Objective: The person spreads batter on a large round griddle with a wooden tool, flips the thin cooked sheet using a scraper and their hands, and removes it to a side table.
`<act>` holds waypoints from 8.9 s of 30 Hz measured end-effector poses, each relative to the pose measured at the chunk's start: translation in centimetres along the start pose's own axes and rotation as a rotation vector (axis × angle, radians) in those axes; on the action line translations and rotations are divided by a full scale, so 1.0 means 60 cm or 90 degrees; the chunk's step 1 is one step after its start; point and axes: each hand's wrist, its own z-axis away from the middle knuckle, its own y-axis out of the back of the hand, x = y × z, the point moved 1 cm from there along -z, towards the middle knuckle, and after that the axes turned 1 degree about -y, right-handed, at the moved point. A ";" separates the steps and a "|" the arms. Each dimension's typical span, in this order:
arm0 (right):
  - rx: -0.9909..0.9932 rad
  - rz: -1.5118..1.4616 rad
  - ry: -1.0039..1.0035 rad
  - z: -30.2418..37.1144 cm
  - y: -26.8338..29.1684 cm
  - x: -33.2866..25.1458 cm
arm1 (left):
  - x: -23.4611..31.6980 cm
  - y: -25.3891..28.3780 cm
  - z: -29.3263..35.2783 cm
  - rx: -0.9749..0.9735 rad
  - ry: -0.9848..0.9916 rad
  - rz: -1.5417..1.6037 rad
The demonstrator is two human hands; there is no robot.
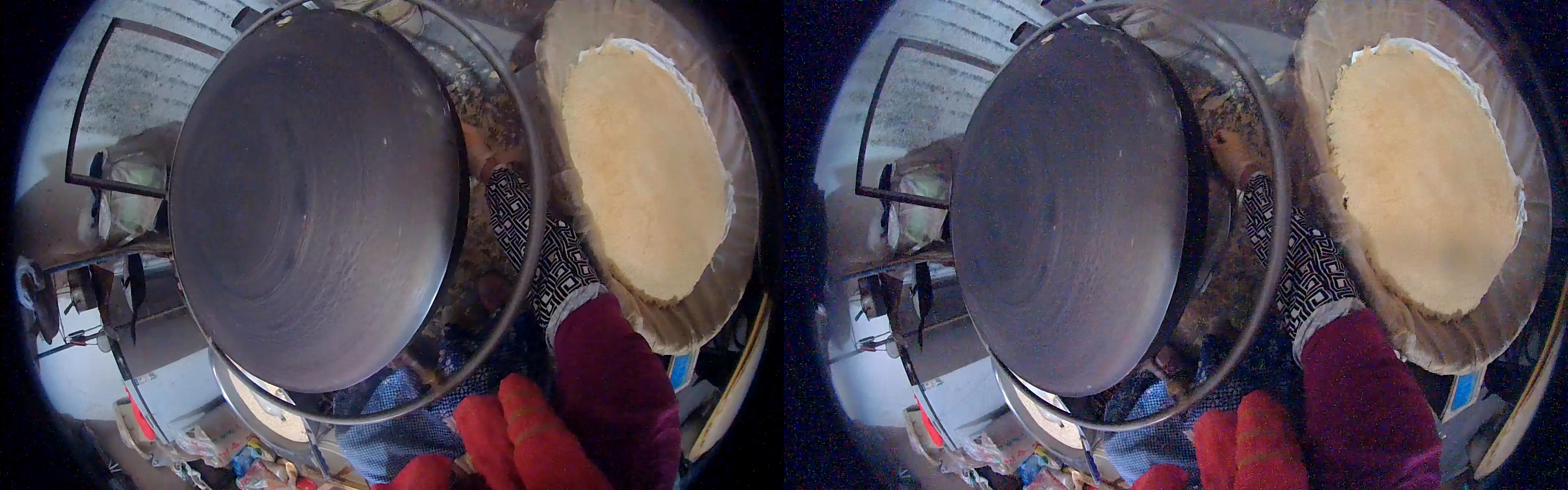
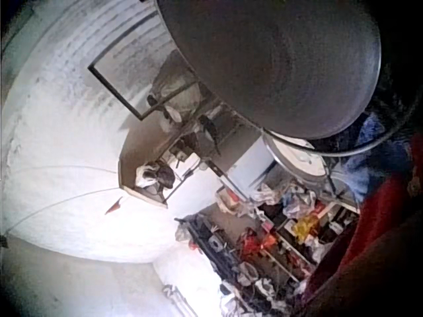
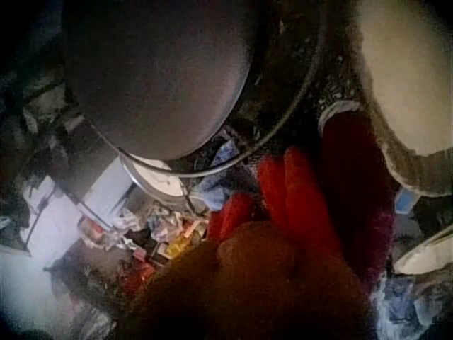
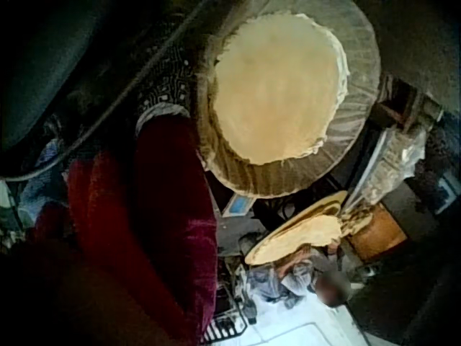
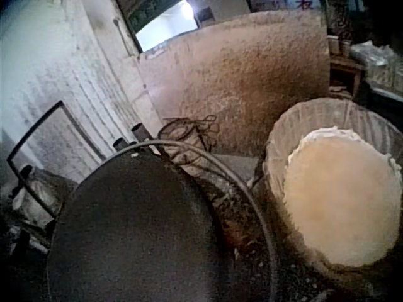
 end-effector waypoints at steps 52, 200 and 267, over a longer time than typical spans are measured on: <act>-0.104 -0.033 -0.079 0.033 -0.008 -0.056 | -0.014 0.020 0.002 -0.024 -0.015 0.013; -0.520 0.220 -0.375 1.022 -0.204 -0.256 | -0.504 -0.010 0.347 0.814 0.366 1.196; -0.021 0.640 0.322 0.610 -0.105 -0.360 | -0.162 0.197 0.023 0.507 0.090 -0.024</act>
